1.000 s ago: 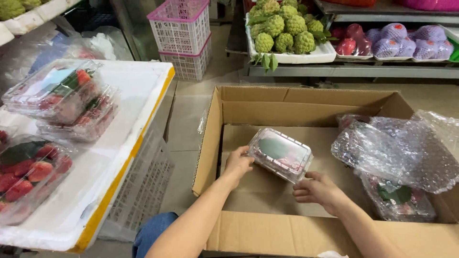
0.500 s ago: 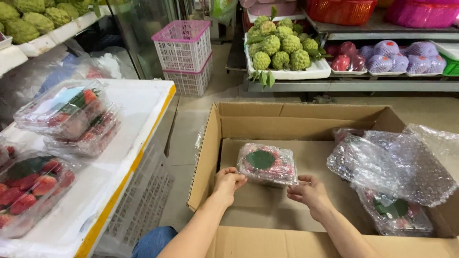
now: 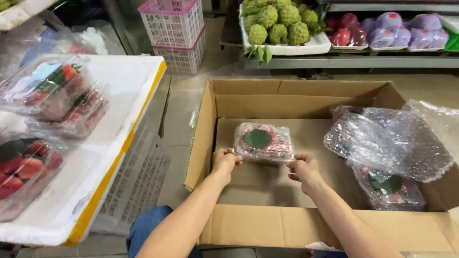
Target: The person uses scissors to open a cardboard box, removes protective layers, and then sorts through individual plastic containers of strawberries, inspecting and organizing them.
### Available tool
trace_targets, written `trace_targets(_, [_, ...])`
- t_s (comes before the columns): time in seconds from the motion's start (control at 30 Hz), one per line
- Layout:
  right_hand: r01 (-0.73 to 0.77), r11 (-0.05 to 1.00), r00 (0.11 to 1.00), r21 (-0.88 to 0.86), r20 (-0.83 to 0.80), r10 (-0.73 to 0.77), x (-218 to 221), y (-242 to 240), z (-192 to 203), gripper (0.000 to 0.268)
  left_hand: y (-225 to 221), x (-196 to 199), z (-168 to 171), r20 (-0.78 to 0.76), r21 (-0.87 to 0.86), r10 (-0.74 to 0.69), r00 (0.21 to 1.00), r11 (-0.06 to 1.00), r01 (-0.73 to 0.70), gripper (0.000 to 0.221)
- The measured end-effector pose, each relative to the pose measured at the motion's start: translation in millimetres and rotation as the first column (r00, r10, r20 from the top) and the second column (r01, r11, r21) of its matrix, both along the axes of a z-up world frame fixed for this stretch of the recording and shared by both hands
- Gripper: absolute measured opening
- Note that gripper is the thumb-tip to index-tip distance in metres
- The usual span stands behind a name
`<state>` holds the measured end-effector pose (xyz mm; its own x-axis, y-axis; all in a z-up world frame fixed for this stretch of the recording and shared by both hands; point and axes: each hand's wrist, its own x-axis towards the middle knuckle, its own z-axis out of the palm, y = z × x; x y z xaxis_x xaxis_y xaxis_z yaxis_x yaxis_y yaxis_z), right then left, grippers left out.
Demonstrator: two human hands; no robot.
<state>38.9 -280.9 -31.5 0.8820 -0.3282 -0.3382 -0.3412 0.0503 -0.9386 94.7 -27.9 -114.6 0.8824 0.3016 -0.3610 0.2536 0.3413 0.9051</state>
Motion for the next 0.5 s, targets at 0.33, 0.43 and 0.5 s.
trace_targets(0.33, [0.014, 0.985, 0.998, -0.174, 0.062, -0.004, 0.9, 7.5, -8.6, 0.020, -13.3, -5.7, -2.2, -0.108, 0.353, -0.010, 0.994, 0.934, 0.048, 0.018])
trace_targets(0.43, [0.010, 0.985, 0.999, -0.174, 0.052, -0.001, 3.0, 8.1, -16.3, 0.021, -13.7, -15.8, 11.3, -0.095, 0.298, 0.007, 0.995, 0.954, 0.022, 0.019])
trace_targets(0.5, [0.005, 0.985, 1.000, -0.170, 0.015, -0.003, -1.7, 7.4, -5.1, 0.026, -12.4, -16.4, 12.2, -0.096, 0.256, -0.008, 0.995, 0.966, 0.032, 0.019])
